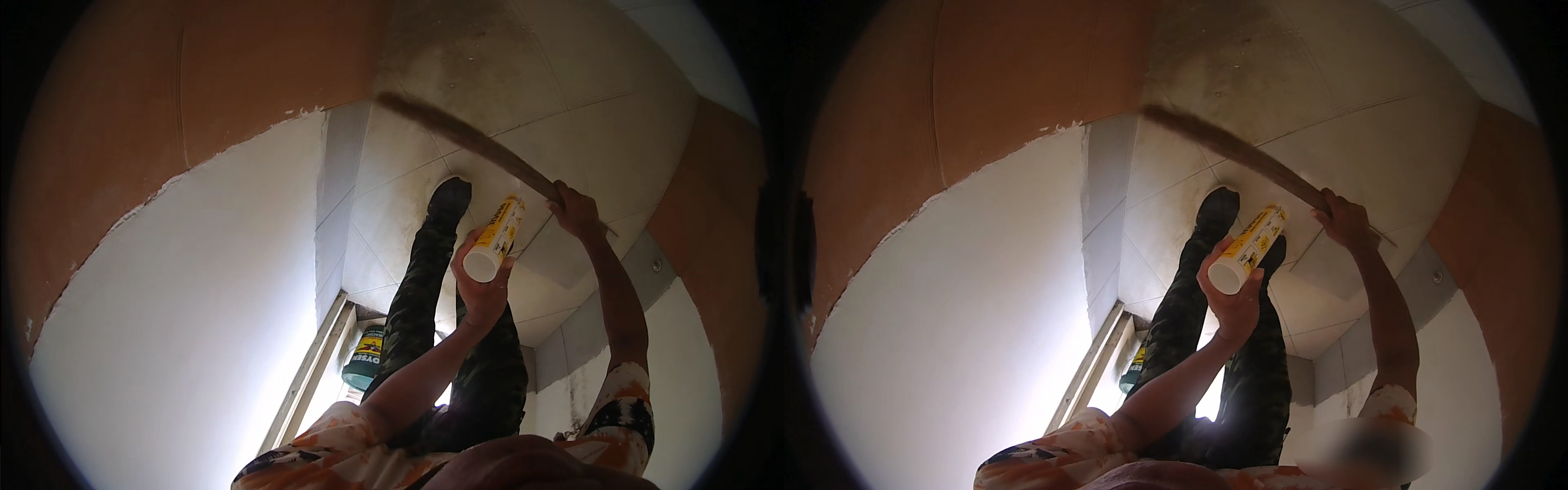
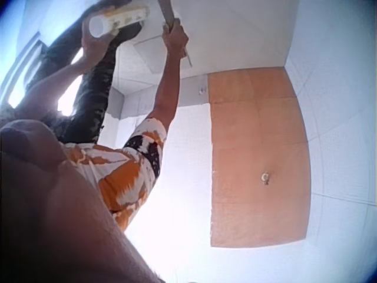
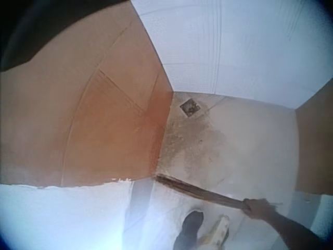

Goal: The person sweeps a tiled floor with a traditional straw broom while holding a yellow-labeled bottle in the other hand. They move around the room, sweeping different sections of the floor in a repetitive manner.

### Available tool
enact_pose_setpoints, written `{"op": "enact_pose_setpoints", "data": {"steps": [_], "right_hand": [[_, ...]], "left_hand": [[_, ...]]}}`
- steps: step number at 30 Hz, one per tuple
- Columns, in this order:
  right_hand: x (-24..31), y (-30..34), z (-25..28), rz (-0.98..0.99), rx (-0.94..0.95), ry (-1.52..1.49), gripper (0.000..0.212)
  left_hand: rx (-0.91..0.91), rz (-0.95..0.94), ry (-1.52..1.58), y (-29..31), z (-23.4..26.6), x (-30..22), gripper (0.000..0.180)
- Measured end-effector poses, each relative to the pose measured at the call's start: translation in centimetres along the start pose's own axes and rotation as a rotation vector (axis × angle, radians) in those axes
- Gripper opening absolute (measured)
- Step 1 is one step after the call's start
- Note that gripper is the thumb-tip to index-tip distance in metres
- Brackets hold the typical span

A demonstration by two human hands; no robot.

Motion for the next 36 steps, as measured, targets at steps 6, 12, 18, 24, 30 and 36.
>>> {"op": "enact_pose_setpoints", "data": {"steps": [6, 12, 18, 24, 30, 36], "right_hand": [[3.1, -7.7, -2.2, 0.148, -0.022, 0.393, 0.047], [0.2, -15.1, 5.6, -0.13, -0.144, 0.412, 0.041], [-0.2, -13.1, 11.6, -0.129, -0.1, 0.297, 0.041], [1.4, -3.1, 6.4, -0.053, 0.011, 0.222, 0.047], [-5.2, -2.6, 0.0, -0.188, 0.113, 0.386, 0.047], [-9.0, -12.6, 9.2, -0.118, -0.014, 0.517, 0.041]], "left_hand": [[-0.032, -0.026, -0.069, -1.2, 0.8, -0.5, 0.076], [-0.063, -0.063, -0.043, -2.9, 2.0, -1.5, 0.074], [-0.045, -0.044, -0.007, -3.1, 2.3, -2.0, 0.074], [-0.087, -0.038, -0.018, -4.0, 2.6, -2.1, 0.072], [-0.07, -0.023, -0.049, -4.4, 2.2, -2.2, 0.073], [-0.031, -0.007, -0.022, -4.8, 1.8, -2.4, 0.075]]}}
Point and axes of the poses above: each hand's wrist, its own y-axis away from the middle knuckle, its own z-axis out of the back of the hand, x = y × z, the point moved 6 cm from there along -y, towards the middle knuckle, and after that the axes turned 4 degrees about -y, right-handed, at the moved point
